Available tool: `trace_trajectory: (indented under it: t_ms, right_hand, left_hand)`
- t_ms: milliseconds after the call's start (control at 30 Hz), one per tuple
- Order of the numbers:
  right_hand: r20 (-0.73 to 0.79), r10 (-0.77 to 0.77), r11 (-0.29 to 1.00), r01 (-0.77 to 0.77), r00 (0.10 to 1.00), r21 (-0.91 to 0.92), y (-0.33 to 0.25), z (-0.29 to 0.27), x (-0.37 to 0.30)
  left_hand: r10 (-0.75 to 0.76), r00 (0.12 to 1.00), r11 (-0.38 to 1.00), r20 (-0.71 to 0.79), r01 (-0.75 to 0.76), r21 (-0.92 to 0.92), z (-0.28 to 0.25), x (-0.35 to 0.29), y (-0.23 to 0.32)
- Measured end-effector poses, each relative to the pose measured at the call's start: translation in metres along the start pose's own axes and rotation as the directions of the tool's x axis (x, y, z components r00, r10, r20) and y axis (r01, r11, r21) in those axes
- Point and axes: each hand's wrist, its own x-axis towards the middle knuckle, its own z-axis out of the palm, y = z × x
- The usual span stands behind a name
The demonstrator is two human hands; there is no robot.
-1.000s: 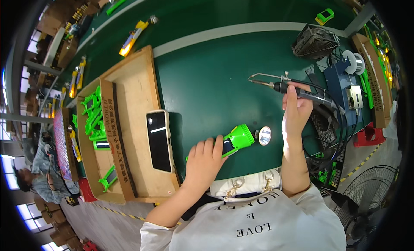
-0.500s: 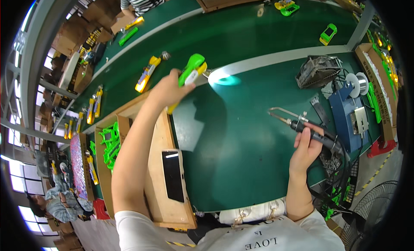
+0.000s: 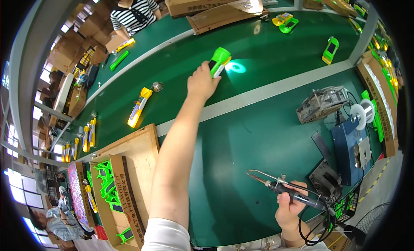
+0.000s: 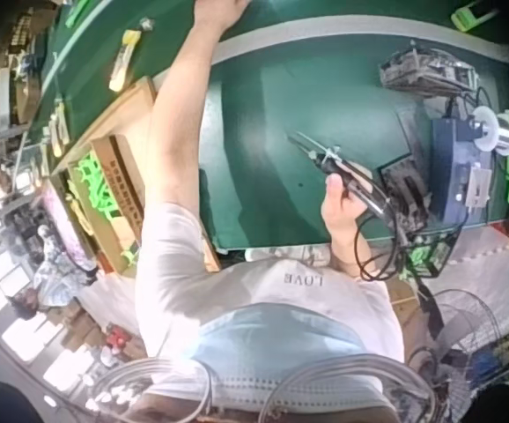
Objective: The person solders wires onto flashlight components using a soldering iron, closes the flashlight casing, and places the assembled flashlight onto the conveyor belt. They then solder wires onto components for another flashlight using the soldering iron.
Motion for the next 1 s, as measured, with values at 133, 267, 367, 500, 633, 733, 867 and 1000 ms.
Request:
trace_trajectory:
  t_ms: [133,267,367,500,633,733,867,1000]
  right_hand:
    - [0.013,-0.016,0.999,0.016,1.000,-0.035,0.001,0.002,-0.003]
    - [0.022,0.068,0.997,-0.069,0.997,0.020,-0.002,-0.001,-0.003]
    - [0.039,0.058,0.998,-0.059,0.998,0.021,0.000,-0.001,-0.001]
    - [0.075,0.050,0.998,-0.053,0.996,0.040,-0.003,0.001,0.002]
    - [0.014,0.030,0.999,-0.031,0.999,0.026,-0.001,0.000,-0.002]
    - [0.008,0.078,0.997,-0.078,0.997,0.016,0.000,-0.001,-0.004]
    - [0.009,0.085,0.995,-0.086,0.996,0.041,-0.007,0.002,-0.001]
    - [-0.011,0.040,0.999,-0.040,0.999,0.037,-0.001,0.002,0.002]
  left_hand:
    - [-0.031,0.999,1.000,0.032,0.031,-0.001,-0.001,-0.001,0.002]
    - [-0.031,0.989,1.000,0.145,0.030,0.010,-0.015,-0.008,-0.005]
    - [-0.028,0.970,0.999,0.240,0.018,0.044,-0.020,-0.016,-0.018]
    - [-0.128,0.931,0.988,0.342,0.091,0.122,-0.039,-0.021,-0.041]
    - [-0.006,0.961,0.996,0.276,-0.019,0.088,-0.033,-0.026,-0.049]
    - [0.030,0.985,0.995,0.169,-0.045,0.090,-0.031,-0.035,-0.041]
    - [-0.040,0.973,0.994,-0.229,0.063,0.093,-0.034,-0.032,-0.082]
    - [-0.381,0.896,0.864,-0.229,0.433,0.256,-0.034,-0.052,-0.154]
